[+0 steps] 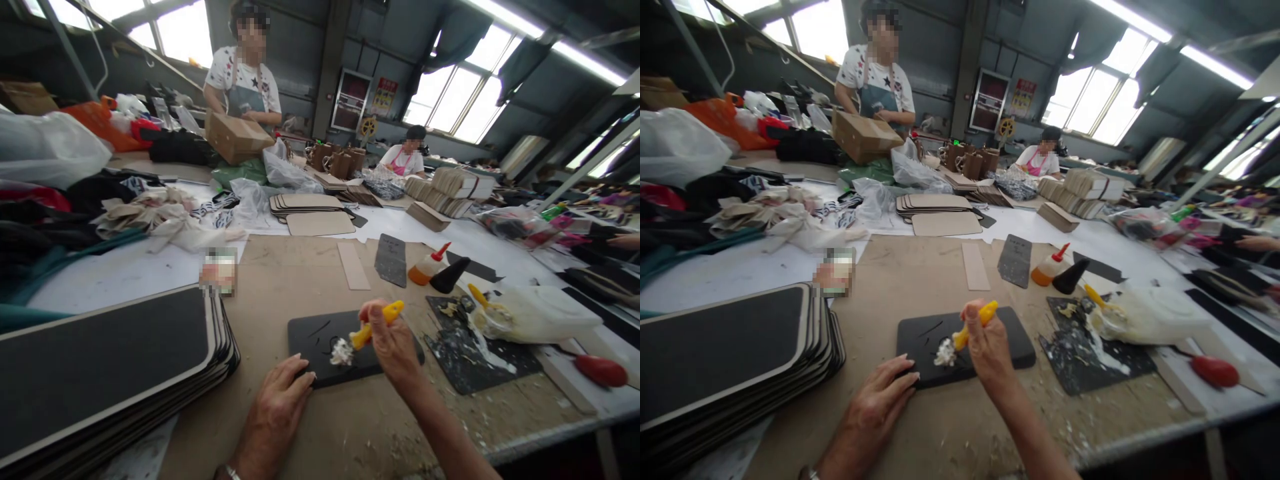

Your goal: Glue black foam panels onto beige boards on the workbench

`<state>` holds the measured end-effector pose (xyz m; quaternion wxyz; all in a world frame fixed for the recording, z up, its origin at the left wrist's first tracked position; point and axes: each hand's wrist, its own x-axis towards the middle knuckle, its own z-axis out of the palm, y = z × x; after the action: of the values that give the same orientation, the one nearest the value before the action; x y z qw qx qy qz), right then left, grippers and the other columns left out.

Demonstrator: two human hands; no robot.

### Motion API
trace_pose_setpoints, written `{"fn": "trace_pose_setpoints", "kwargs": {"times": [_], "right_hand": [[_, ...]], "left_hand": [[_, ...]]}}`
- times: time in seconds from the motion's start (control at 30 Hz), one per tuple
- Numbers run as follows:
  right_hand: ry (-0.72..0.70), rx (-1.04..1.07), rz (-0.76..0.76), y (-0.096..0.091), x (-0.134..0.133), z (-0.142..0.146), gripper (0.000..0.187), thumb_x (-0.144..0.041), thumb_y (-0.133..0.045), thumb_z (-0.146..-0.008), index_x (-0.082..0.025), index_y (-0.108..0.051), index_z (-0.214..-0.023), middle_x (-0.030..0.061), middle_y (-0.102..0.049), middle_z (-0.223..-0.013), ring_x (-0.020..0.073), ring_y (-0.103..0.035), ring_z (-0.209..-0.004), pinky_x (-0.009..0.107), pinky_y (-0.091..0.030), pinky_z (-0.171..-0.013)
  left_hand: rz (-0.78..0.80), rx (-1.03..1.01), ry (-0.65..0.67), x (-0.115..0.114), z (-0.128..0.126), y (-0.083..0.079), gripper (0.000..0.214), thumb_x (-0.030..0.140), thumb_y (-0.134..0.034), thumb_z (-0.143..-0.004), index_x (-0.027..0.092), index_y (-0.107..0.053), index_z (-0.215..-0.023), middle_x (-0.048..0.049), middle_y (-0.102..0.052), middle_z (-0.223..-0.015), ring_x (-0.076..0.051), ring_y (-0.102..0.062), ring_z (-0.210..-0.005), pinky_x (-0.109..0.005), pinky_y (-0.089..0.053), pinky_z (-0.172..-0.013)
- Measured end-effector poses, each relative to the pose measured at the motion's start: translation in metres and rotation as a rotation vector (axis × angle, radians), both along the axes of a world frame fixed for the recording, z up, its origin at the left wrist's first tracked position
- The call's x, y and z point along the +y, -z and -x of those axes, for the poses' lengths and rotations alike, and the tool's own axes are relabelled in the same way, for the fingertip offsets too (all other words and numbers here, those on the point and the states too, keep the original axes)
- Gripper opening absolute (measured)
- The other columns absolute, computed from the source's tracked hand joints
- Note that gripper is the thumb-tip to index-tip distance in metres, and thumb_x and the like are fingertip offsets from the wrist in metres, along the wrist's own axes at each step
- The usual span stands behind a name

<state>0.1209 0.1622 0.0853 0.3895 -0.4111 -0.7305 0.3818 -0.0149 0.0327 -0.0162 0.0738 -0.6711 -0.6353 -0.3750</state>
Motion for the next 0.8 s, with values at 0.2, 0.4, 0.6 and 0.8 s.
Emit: {"fn": "trace_pose_setpoints", "kwargs": {"times": [0.2,0.4,0.6,0.8], "right_hand": [[0.081,-0.034,0.041,0.036,0.008,0.001,0.051,-0.066,-0.039,-0.078,-0.019,-0.050,-0.063,-0.0016,-0.049,-0.056,0.0125,-0.051,-0.052,0.023,-0.044,-0.054],[0.401,-0.276,-0.004,0.039,0.044,-0.070,0.058,-0.072,-0.034,-0.075,-0.020,-0.053,-0.062,0.0015,-0.054,-0.045,0.0165,-0.053,-0.043,0.028,-0.044,-0.050],[0.494,-0.387,-0.293,0.028,0.054,-0.092,0.052,-0.063,-0.032,-0.083,-0.019,-0.052,-0.065,0.0027,-0.056,-0.053,0.0153,-0.054,-0.048,0.028,-0.045,-0.055],[0.050,-0.651,-0.800,0.042,-0.007,-0.043,0.028,-0.029,-0.039,-0.091,-0.019,-0.055,-0.070,0.0044,-0.057,-0.067,0.0151,-0.057,-0.066,0.024,-0.045,-0.061]], "left_hand": [[-0.017,0.005,-0.014,0.000,0.001,0.003,0.021,0.016,-0.044,-0.085,0.021,-0.062,-0.093,-0.0071,-0.067,-0.097,-0.020,-0.063,-0.094,-0.036,-0.057,-0.076],[-0.051,-0.001,-0.017,0.001,0.002,0.008,0.021,0.016,-0.043,-0.085,0.021,-0.062,-0.094,-0.0071,-0.068,-0.096,-0.021,-0.063,-0.093,-0.038,-0.058,-0.074],[-0.069,-0.001,-0.012,0.002,0.003,0.008,0.023,0.017,-0.041,-0.086,0.021,-0.063,-0.093,-0.0063,-0.068,-0.096,-0.021,-0.063,-0.092,-0.038,-0.058,-0.074],[-0.081,0.002,0.012,0.001,0.005,0.020,0.021,0.023,-0.045,-0.085,0.022,-0.063,-0.096,-0.0059,-0.067,-0.099,-0.020,-0.063,-0.094,-0.033,-0.056,-0.078]]}}
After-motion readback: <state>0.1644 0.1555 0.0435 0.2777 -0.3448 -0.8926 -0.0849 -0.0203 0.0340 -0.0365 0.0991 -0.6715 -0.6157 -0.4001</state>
